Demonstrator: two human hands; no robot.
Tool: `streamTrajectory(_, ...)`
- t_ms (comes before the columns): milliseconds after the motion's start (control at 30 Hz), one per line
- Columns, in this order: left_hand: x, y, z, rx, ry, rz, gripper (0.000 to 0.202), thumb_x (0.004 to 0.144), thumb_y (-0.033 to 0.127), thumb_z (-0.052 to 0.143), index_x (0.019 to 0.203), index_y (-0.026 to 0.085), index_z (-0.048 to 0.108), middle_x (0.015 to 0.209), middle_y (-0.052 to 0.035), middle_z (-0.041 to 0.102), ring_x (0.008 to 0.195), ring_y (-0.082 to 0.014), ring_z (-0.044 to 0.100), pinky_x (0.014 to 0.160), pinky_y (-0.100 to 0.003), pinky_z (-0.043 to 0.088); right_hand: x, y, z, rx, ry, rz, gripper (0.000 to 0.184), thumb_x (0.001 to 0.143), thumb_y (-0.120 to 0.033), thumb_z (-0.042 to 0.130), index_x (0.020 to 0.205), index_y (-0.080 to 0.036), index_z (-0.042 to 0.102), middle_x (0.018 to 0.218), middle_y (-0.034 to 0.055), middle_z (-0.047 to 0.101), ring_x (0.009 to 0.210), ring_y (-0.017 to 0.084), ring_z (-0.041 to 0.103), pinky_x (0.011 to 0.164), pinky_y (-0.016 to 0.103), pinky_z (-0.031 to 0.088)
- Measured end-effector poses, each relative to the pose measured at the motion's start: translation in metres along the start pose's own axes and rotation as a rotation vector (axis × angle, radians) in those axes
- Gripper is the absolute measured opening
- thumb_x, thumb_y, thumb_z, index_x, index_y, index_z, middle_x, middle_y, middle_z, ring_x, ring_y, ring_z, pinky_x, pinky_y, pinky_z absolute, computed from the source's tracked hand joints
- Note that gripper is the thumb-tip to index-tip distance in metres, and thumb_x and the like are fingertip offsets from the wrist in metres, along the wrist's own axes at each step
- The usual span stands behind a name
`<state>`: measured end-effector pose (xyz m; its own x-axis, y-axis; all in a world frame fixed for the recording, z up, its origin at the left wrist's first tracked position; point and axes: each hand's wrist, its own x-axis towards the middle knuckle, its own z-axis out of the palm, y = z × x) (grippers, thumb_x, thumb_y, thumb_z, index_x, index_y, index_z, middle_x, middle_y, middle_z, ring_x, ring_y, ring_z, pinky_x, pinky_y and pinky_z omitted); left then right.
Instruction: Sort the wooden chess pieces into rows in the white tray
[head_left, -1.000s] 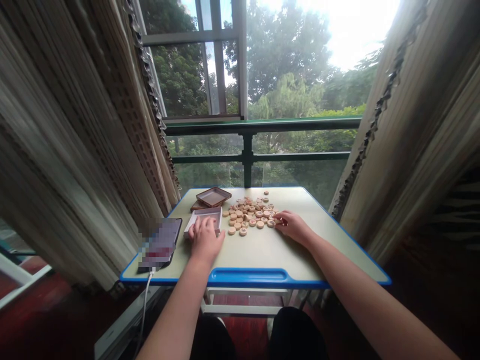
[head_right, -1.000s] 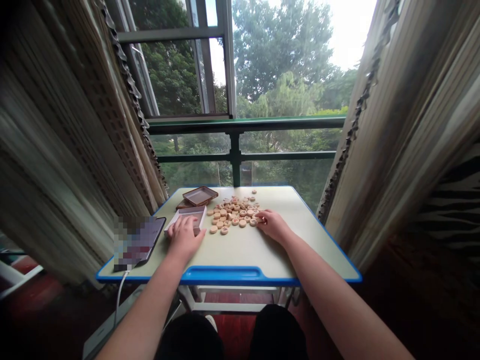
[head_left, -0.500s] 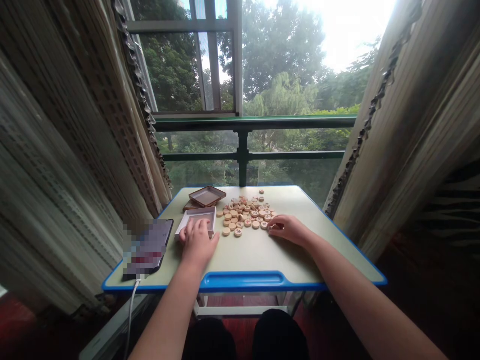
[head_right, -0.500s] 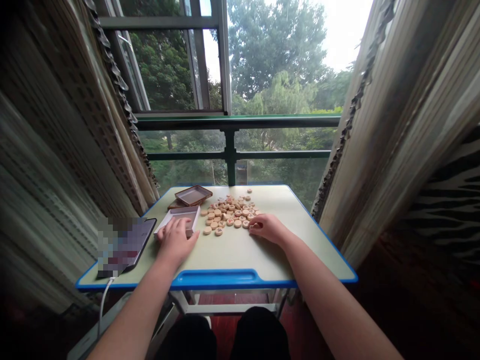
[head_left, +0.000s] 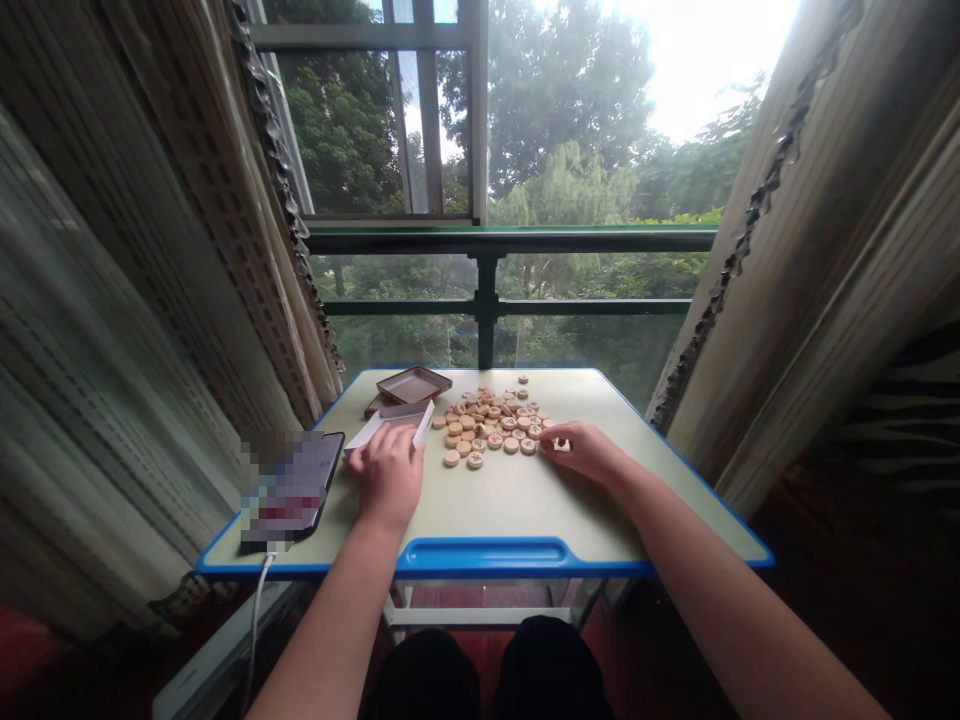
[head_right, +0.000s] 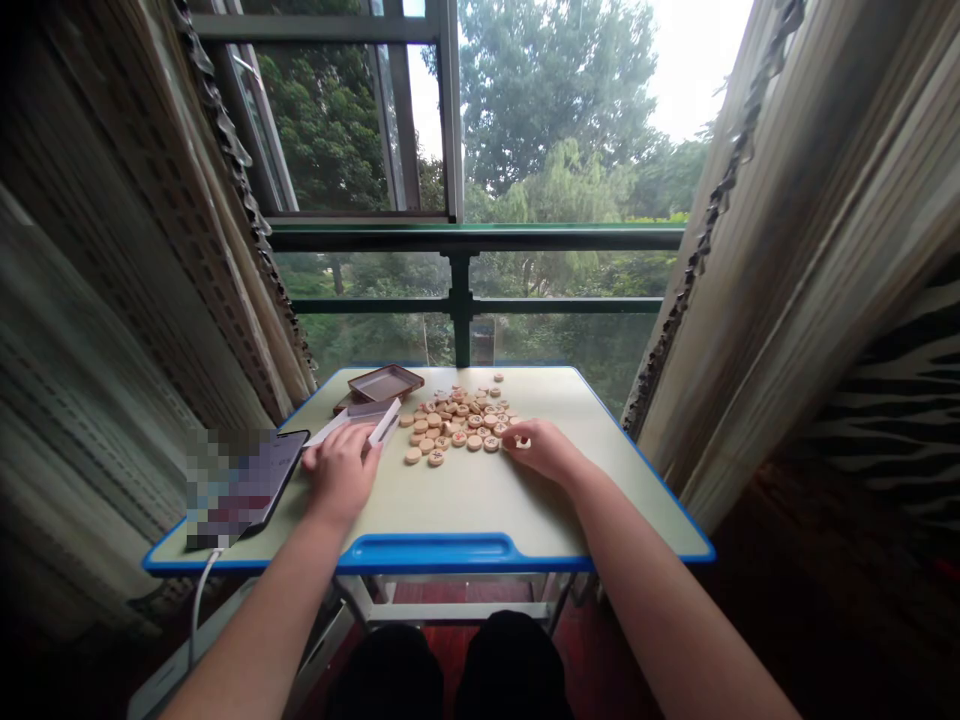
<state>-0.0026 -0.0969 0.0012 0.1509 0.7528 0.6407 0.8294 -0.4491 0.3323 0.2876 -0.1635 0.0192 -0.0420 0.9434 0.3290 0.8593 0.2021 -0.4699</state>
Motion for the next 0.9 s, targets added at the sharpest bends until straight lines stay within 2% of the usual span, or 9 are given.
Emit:
streamTrajectory(167,0.000,0.003,-0.006,-0.052,0.113,0.042,0.023,0.084,0.023,0.044,0.100,0.020,0.060,0.109,-0.0095,0.064,0.114,-0.0272,0.049,0.096,-0.047,0.030,0.002,0.000,0.005,0.025,0.052,-0.055,0.018,0.073,-0.020,0.058,0.084,-0.020,0.072,0.095,0.0066,0.069,0.079,0.018,0.064,0.073,0.028,0.050)
streamTrajectory(267,0.001,0.004,-0.007,-0.136,0.169,0.108,0.023,0.085,0.024,0.043,0.098,0.021,0.061,0.117,-0.0093,0.059,0.121,-0.0253,0.044,0.101,-0.043,0.032,0.003,0.001,0.009,0.036,0.074,-0.053,0.020,0.073,-0.017,0.057,0.085,-0.021,0.072,0.096,0.0063,0.068,0.079,0.017,0.063,0.073,0.028,0.050)
streamTrajectory(333,0.000,0.005,-0.007,-0.218,0.166,0.157,0.022,0.085,0.025,0.043,0.095,0.021,0.062,0.126,-0.0092,0.053,0.127,-0.0248,0.038,0.104,-0.042,0.033,0.003,0.001,0.010,0.033,0.080,-0.050,0.022,0.074,-0.016,0.056,0.088,-0.022,0.071,0.097,0.0057,0.068,0.079,0.016,0.063,0.073,0.027,0.050)
streamTrajectory(433,-0.002,0.009,-0.007,-0.392,0.066,0.215,0.020,0.083,0.027,0.046,0.091,0.020,0.063,0.131,-0.0090,0.047,0.126,-0.0239,0.040,0.104,-0.039,0.036,0.003,0.000,0.009,0.018,0.083,-0.031,0.021,0.074,-0.017,0.056,0.088,-0.021,0.071,0.096,0.0058,0.067,0.079,0.016,0.063,0.073,0.027,0.049)
streamTrajectory(533,-0.006,0.014,-0.010,-0.579,-0.081,0.236,0.018,0.081,0.027,0.049,0.088,0.020,0.063,0.129,-0.0088,0.050,0.119,-0.0219,0.048,0.101,-0.036,0.040,0.003,-0.002,0.007,0.011,0.074,-0.008,0.017,0.075,-0.019,0.057,0.085,-0.019,0.070,0.095,0.0067,0.067,0.077,0.016,0.062,0.074,0.028,0.049)
streamTrajectory(700,-0.008,0.020,-0.023,-0.757,-0.295,0.129,0.014,0.073,0.021,0.049,0.074,0.020,0.063,0.130,-0.0070,0.051,0.121,-0.0235,0.047,0.097,-0.037,0.044,0.004,-0.010,0.003,0.079,0.157,0.061,0.021,0.078,-0.033,0.056,0.085,-0.018,0.070,0.094,0.0090,0.067,0.081,0.020,0.060,0.077,0.033,0.048)
streamTrajectory(800,-0.006,0.023,-0.030,-0.872,-0.379,0.046,0.014,0.067,0.015,0.045,0.062,0.021,0.057,0.127,-0.0053,0.054,0.120,-0.0249,0.046,0.097,-0.042,0.043,0.004,-0.022,0.000,0.369,0.188,0.145,0.034,0.083,-0.042,0.049,0.100,-0.017,0.066,0.095,0.0093,0.066,0.079,0.019,0.060,0.070,0.032,0.049)
streamTrajectory(833,-0.005,0.024,-0.032,-0.913,-0.403,0.024,0.014,0.065,0.014,0.044,0.058,0.021,0.054,0.126,-0.0048,0.055,0.119,-0.0252,0.048,0.096,-0.043,0.043,0.003,-0.027,-0.001,0.515,0.149,0.174,0.038,0.083,-0.044,0.048,0.108,-0.018,0.062,0.097,0.0092,0.066,0.076,0.018,0.060,0.066,0.030,0.049)
streamTrajectory(900,-0.004,0.027,-0.033,-0.992,-0.436,-0.012,0.014,0.062,0.012,0.043,0.053,0.021,0.049,0.122,-0.0042,0.058,0.115,-0.0252,0.051,0.095,-0.043,0.044,0.000,-0.038,-0.005,0.788,-0.038,0.211,0.044,0.081,-0.044,0.052,0.117,-0.019,0.056,0.099,0.0087,0.064,0.071,0.015,0.059,0.056,0.026,0.048)
